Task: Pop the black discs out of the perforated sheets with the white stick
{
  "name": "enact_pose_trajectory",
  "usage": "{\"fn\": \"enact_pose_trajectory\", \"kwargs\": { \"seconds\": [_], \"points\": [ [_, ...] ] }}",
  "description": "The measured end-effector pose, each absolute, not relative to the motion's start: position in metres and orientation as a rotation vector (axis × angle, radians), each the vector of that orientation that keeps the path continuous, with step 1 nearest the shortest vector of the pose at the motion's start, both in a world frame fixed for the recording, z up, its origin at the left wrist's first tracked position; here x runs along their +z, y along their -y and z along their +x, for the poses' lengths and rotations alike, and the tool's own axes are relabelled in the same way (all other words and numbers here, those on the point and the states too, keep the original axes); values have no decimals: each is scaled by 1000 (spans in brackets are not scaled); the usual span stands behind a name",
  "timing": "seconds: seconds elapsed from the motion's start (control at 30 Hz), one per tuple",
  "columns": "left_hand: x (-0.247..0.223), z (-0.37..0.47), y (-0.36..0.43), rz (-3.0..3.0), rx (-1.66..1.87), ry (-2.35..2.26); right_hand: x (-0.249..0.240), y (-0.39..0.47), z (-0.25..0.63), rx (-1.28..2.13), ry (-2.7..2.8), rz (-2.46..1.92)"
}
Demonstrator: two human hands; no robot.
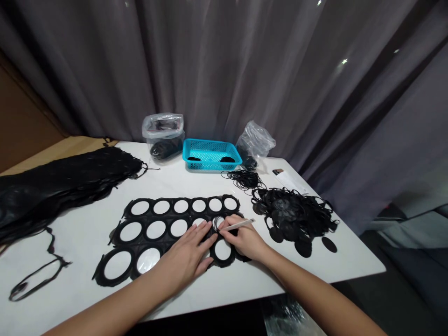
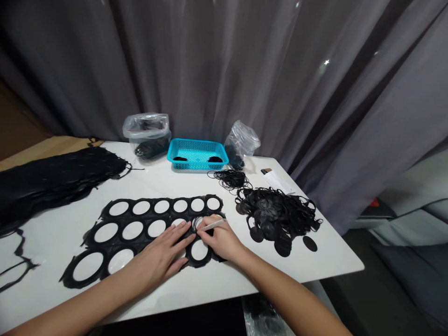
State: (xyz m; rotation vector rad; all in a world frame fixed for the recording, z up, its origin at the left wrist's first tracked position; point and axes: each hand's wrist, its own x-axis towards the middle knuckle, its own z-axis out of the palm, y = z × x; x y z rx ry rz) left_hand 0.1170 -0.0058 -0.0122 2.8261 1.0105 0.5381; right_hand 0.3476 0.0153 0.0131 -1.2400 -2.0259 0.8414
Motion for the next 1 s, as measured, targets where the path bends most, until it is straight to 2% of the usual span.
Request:
{"fn": "enact_pose_trajectory", "kwargs": {
  "seconds": [0.17,0.4,0.5,0.63,1.0],
  "points": [
    [-11,117,6,2845,525,-1013,12,-12,347,743,2103,-1190],
    [-11,119,5,2888,504,-1007,7,-17,344,230,2477,-1132],
    [-8,119,3,2910,464,-1012,16,-52,356,156,2274,-1325],
    [-1,117,4,2906,463,-1003,35,-86,379,253,1880,-1467],
    [2,114,55,2876,370,-943,31,-60,439,235,1350,-1744]
  ]
}}
